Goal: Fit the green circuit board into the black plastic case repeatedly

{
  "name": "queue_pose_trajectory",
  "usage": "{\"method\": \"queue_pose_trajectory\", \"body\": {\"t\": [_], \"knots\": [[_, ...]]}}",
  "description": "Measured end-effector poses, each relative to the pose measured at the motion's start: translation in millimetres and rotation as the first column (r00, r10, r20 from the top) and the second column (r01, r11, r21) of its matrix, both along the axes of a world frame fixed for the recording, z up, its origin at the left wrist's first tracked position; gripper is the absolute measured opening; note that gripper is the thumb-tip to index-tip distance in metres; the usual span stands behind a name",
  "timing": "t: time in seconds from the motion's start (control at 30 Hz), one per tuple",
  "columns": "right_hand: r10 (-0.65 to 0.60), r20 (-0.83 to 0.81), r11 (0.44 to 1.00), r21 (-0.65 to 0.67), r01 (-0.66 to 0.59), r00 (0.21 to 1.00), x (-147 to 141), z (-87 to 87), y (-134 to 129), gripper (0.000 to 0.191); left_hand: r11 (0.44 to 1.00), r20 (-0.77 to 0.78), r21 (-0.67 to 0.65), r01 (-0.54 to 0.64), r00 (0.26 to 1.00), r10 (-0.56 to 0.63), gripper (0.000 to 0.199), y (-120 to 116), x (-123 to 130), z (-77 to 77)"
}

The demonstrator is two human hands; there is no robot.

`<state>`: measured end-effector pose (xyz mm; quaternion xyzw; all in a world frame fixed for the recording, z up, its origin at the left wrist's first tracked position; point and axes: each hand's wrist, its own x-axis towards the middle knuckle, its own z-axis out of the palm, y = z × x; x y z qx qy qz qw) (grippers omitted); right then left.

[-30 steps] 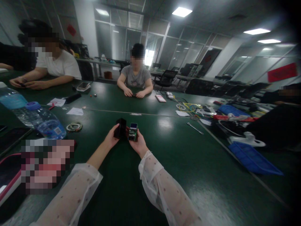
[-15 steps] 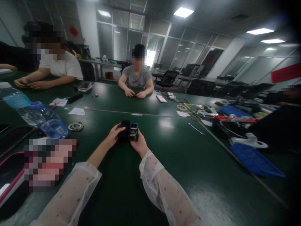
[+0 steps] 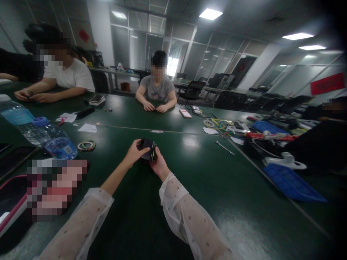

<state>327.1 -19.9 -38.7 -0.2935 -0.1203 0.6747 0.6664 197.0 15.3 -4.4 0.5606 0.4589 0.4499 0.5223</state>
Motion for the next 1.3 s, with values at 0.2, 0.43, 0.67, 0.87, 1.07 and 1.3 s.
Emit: {"method": "queue_pose_trajectory", "body": {"t": [0.2,0.43,0.67,0.87,1.07,1.3], "knots": [[0.001,0.033,1.0,-0.027,0.0,0.999,1.4,-1.5,-1.1,0.028,1.0,-0.048,-0.008,-0.002,0.999,0.002,0.076,0.2,-1.4,1.4],[-0.006,0.039,1.0,0.004,0.006,0.999,0.2,-0.8,0.1,0.023,0.996,-0.074,-0.087,-0.002,0.997,-0.004,0.076,1.3,-7.5,13.5],[-0.025,0.067,1.0,-0.008,0.025,0.997,-2.0,5.0,-2.3,0.026,0.999,-0.092,-0.006,-0.052,0.994,0.051,0.074,5.1,-8.3,5.6],[-0.048,0.099,0.999,0.006,0.048,0.994,-5.9,9.2,-4.7,0.028,0.988,-0.239,0.147,-0.044,0.968,0.079,0.07,-2.1,-2.8,5.7],[0.013,0.046,1.0,-0.004,-0.012,0.999,-5.5,7.5,-4.7,0.024,0.996,-0.175,0.048,-0.08,0.981,0.087,0.073,-0.9,-0.6,-6.4],[0.207,0.08,0.971,0.106,-0.215,0.975,-6.5,12.4,-10.2,0.04,0.989,0.011,-0.132,-0.064,0.998,0.066,0.069,8.9,0.1,-28.3]]}}
